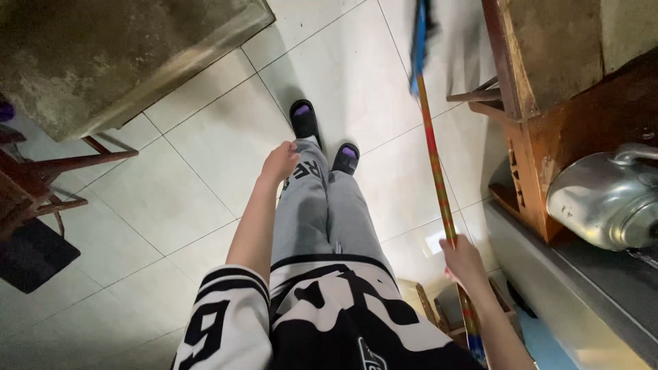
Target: The person sweeps a tiled floor with a long-handled broom, moving back and forth across the room and around obstacles such as mats, a wooden stool, and stacked containers. The person navigates around furniture and steps, sweeping debris toward a doorway.
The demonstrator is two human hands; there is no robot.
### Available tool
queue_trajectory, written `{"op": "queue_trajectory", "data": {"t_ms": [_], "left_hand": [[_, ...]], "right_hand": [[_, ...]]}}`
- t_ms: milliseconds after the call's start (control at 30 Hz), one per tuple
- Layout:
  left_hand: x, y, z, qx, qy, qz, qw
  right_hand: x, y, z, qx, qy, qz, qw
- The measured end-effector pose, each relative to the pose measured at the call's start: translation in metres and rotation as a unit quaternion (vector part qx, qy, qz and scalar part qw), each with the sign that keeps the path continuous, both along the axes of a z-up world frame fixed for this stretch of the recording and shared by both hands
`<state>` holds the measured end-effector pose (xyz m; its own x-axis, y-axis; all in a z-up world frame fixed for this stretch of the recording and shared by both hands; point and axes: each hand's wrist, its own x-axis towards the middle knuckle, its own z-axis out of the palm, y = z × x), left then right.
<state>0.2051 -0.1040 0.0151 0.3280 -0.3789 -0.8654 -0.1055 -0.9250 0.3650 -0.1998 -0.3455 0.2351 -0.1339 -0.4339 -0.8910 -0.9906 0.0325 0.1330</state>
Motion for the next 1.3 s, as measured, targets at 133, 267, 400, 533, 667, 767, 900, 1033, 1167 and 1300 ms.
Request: {"op": "queue_trajectory", "data": {"t_ms": [133,267,400,533,667,767,900,1033,1167,1300], "left_hand": [[0.036,0.001,0.003,0.009,0.012,0.024,1.000],[0.078,0.009,-0.020,0.034,0.020,0.035,0.999],[0.125,0.004,-0.014,0.059,0.027,0.053,0.996],[0.175,-0.005,-0.008,0.077,0.023,0.073,0.994],[0.216,-0.023,0.001,0.030,-0.008,0.068,0.997],[0.228,-0.037,0.000,0.033,-0.012,0.081,0.996],[0.219,-0.044,-0.020,0.034,-0.018,0.089,0.995],[0.201,-0.073,-0.023,0.045,-0.024,0.122,0.991],[0.161,-0.122,0.008,0.054,-0.019,0.203,0.978],[0.112,-0.168,0.006,0.029,-0.010,0.247,0.968]], "right_hand": [[0.045,-0.009,-0.007,0.042,-0.010,-0.119,0.992],[0.150,-0.032,-0.096,0.070,-0.169,-0.368,0.912],[0.280,-0.043,-0.172,0.092,-0.222,-0.268,0.933],[0.425,-0.112,-0.266,0.051,-0.323,-0.253,0.910],[0.530,-0.210,-0.259,0.175,-0.395,-0.346,0.833],[0.551,-0.210,-0.104,0.049,-0.435,-0.258,0.861],[0.481,-0.229,-0.047,0.089,-0.405,-0.257,0.873],[0.387,-0.277,-0.018,0.205,-0.343,-0.308,0.863],[0.290,-0.321,-0.023,0.316,-0.243,-0.368,0.840],[0.257,-0.332,-0.016,0.383,-0.151,-0.350,0.842]]}}
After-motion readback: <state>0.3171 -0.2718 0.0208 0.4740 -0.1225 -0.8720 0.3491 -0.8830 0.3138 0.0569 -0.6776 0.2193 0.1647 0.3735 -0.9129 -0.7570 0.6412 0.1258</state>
